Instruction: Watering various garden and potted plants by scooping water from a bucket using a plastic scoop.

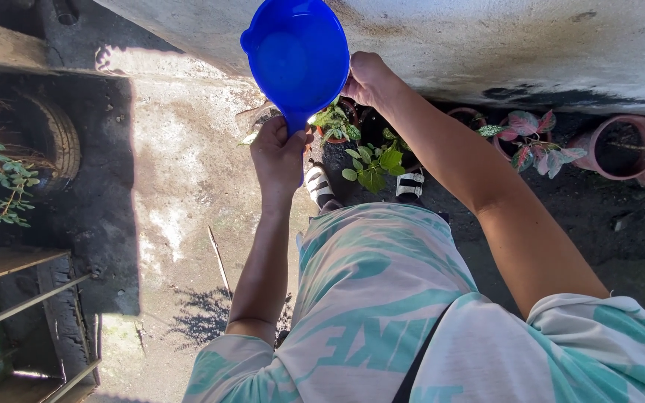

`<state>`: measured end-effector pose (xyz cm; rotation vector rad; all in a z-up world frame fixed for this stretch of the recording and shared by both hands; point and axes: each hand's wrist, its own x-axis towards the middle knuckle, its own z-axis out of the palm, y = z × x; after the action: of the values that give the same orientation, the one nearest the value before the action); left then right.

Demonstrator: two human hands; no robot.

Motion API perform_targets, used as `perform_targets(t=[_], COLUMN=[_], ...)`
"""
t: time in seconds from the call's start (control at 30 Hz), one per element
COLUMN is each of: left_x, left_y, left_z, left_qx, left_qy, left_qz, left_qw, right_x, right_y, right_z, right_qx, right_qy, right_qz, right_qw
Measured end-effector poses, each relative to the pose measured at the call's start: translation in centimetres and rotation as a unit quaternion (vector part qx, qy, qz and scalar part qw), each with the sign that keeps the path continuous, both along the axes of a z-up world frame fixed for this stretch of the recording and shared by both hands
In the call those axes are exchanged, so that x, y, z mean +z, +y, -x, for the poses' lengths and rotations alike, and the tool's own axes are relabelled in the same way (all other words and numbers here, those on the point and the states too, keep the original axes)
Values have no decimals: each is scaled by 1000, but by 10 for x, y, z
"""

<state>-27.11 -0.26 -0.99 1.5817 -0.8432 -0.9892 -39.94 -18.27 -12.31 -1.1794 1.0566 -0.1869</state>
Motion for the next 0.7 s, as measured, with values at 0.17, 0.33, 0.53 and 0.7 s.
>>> perform_targets(t=[0.17,0.33,0.53,0.7], left_x=[8,13,14,6], left_y=[2,2,-1,-4], left_z=[6,7,-4,2], left_qx=[-15,-50,-148,-194], left_qy=[17,23,-9,-39], left_qz=[-14,-28,-45,-35], left_qw=[1000,998,988,980], right_x=[-5,-7,-15,-16], right_y=[3,8,30,43], right_z=[8,23,48,64], right_qx=[-13,-48,-128,-180], right_qy=[0,1,-7,-14], right_qz=[-10,-19,-35,-43], right_qw=[1000,999,991,983])
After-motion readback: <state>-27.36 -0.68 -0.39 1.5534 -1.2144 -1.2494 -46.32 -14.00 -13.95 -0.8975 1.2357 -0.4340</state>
